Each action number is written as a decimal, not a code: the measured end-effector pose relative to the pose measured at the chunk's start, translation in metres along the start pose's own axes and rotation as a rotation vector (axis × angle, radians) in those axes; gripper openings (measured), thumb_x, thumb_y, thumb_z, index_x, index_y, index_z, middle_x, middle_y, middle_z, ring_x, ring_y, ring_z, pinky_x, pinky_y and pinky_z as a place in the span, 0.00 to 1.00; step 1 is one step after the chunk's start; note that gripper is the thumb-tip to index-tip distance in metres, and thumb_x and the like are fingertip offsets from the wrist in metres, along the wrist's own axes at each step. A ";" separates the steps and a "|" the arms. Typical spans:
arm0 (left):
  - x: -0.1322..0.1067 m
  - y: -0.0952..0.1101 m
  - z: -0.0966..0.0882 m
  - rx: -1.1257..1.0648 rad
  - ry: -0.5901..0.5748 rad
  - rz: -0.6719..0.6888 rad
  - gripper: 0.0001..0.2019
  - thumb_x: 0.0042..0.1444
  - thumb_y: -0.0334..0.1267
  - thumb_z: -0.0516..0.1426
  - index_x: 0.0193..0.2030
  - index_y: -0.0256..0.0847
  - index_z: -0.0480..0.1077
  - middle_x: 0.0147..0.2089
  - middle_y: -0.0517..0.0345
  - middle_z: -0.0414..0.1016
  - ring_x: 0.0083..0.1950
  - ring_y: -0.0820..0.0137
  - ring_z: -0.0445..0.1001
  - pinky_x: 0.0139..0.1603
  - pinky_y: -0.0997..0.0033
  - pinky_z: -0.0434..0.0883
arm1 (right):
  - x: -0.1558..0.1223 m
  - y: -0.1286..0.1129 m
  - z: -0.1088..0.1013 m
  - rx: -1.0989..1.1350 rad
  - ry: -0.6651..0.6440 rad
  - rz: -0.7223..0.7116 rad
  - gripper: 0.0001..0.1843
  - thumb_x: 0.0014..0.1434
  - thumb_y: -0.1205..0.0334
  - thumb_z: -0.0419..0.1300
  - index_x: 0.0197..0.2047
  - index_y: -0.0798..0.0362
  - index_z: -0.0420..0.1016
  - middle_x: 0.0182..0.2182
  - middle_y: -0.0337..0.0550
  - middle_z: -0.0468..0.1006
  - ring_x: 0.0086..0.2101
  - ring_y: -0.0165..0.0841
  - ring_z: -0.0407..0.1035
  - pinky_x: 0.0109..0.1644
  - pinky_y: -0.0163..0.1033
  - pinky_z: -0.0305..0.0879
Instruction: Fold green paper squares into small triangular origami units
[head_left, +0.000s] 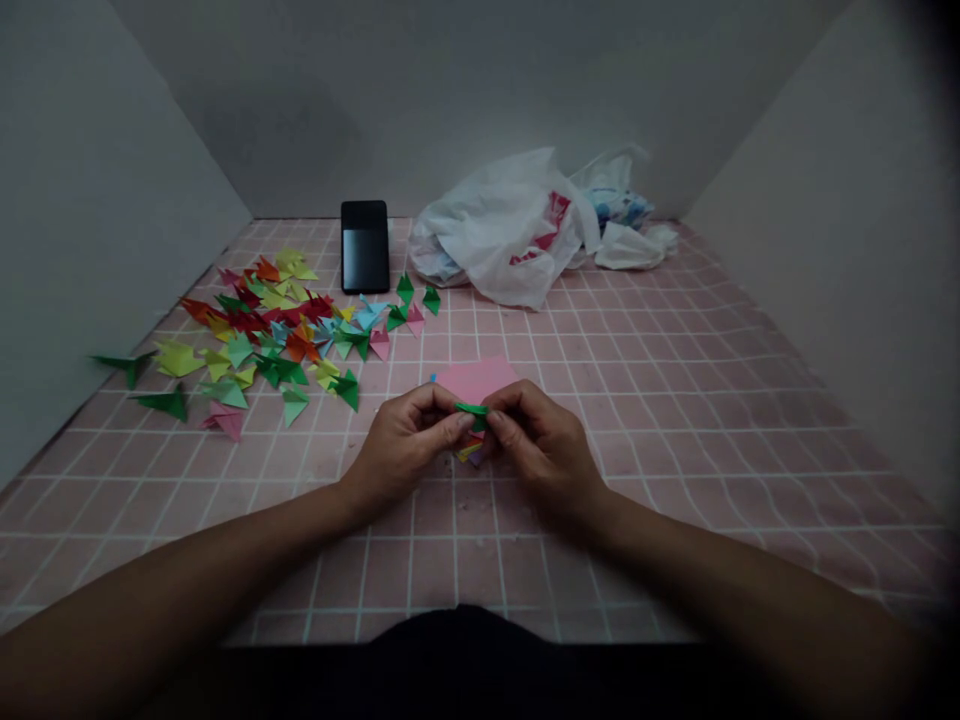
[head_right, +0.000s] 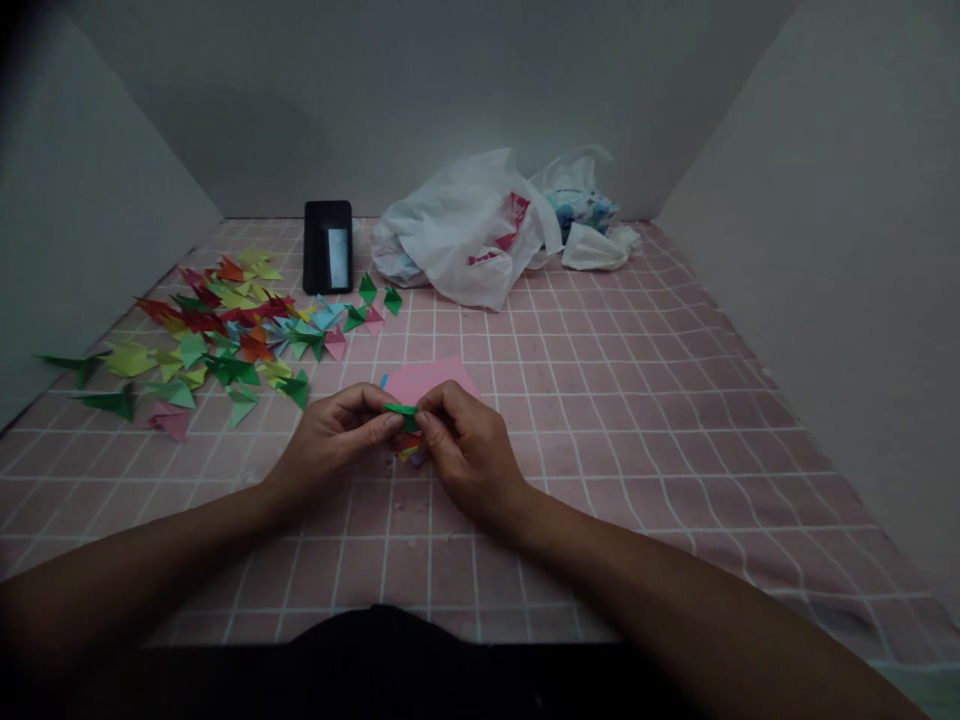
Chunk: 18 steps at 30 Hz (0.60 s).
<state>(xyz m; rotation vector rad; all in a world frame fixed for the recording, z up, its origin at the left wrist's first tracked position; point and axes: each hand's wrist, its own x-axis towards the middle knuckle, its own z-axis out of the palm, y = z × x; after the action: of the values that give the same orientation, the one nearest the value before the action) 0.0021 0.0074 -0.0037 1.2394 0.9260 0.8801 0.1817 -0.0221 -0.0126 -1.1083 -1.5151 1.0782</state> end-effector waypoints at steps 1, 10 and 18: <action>0.000 0.000 0.000 0.022 0.012 0.019 0.10 0.53 0.41 0.67 0.35 0.37 0.74 0.33 0.58 0.76 0.34 0.72 0.76 0.38 0.72 0.76 | 0.000 0.000 0.000 -0.001 -0.002 -0.001 0.06 0.68 0.61 0.56 0.37 0.49 0.66 0.27 0.37 0.74 0.25 0.31 0.73 0.30 0.39 0.69; 0.001 0.002 -0.002 0.272 0.067 0.251 0.04 0.56 0.35 0.64 0.38 0.38 0.75 0.34 0.58 0.79 0.35 0.72 0.77 0.38 0.75 0.75 | 0.002 0.000 -0.001 -0.075 -0.012 -0.055 0.06 0.68 0.64 0.55 0.37 0.51 0.68 0.26 0.38 0.75 0.25 0.31 0.72 0.31 0.39 0.68; 0.003 0.005 -0.008 0.483 0.057 0.435 0.01 0.58 0.30 0.62 0.35 0.38 0.75 0.32 0.58 0.80 0.32 0.74 0.77 0.33 0.76 0.72 | 0.002 0.002 0.000 0.003 -0.019 -0.043 0.05 0.68 0.63 0.56 0.37 0.50 0.66 0.26 0.38 0.75 0.24 0.32 0.74 0.30 0.40 0.70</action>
<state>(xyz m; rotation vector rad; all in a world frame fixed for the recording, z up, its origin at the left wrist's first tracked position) -0.0042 0.0134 0.0001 1.8876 0.9635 1.0694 0.1821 -0.0194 -0.0145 -1.0614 -1.5451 1.0641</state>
